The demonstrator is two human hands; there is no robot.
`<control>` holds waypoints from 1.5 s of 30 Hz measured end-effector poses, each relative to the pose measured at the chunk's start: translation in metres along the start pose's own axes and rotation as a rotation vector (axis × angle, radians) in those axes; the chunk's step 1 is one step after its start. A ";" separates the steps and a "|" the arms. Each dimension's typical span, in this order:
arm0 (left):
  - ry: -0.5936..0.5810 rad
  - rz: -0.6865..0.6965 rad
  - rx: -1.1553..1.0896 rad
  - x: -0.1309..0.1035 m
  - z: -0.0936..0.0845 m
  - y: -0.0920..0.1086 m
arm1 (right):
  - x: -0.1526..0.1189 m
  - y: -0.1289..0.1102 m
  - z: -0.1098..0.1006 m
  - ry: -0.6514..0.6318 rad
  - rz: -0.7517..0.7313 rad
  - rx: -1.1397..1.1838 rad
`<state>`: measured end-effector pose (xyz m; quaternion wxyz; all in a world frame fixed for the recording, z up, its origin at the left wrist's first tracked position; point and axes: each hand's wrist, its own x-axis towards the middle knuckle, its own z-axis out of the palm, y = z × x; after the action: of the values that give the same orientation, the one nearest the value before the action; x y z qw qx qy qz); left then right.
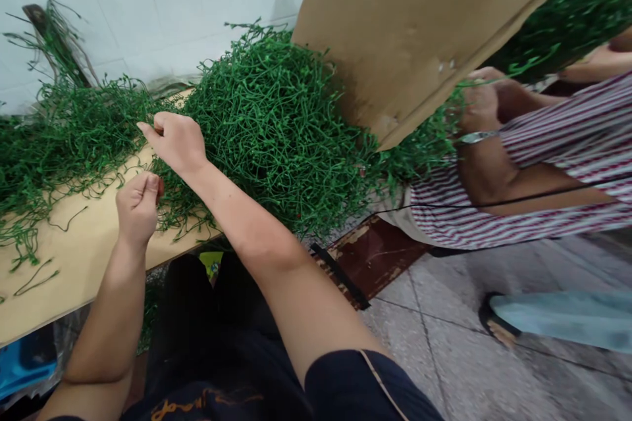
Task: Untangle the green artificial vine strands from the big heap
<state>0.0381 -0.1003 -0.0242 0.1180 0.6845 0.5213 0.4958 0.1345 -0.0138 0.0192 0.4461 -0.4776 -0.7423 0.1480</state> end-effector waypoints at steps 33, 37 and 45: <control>-0.081 0.121 0.097 -0.012 -0.027 0.000 | 0.064 0.029 0.006 0.024 0.035 -0.052; -0.068 0.063 0.046 -0.017 -0.037 -0.007 | 0.071 0.045 -0.015 0.081 0.125 0.113; -0.208 -0.109 0.414 -0.006 -0.021 -0.060 | 0.012 0.030 -0.033 -0.313 0.085 0.601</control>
<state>-0.0142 -0.0868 -0.0578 0.0548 0.7125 0.6330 0.2979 0.1764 0.0046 0.0250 0.4410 -0.3268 -0.7042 0.4502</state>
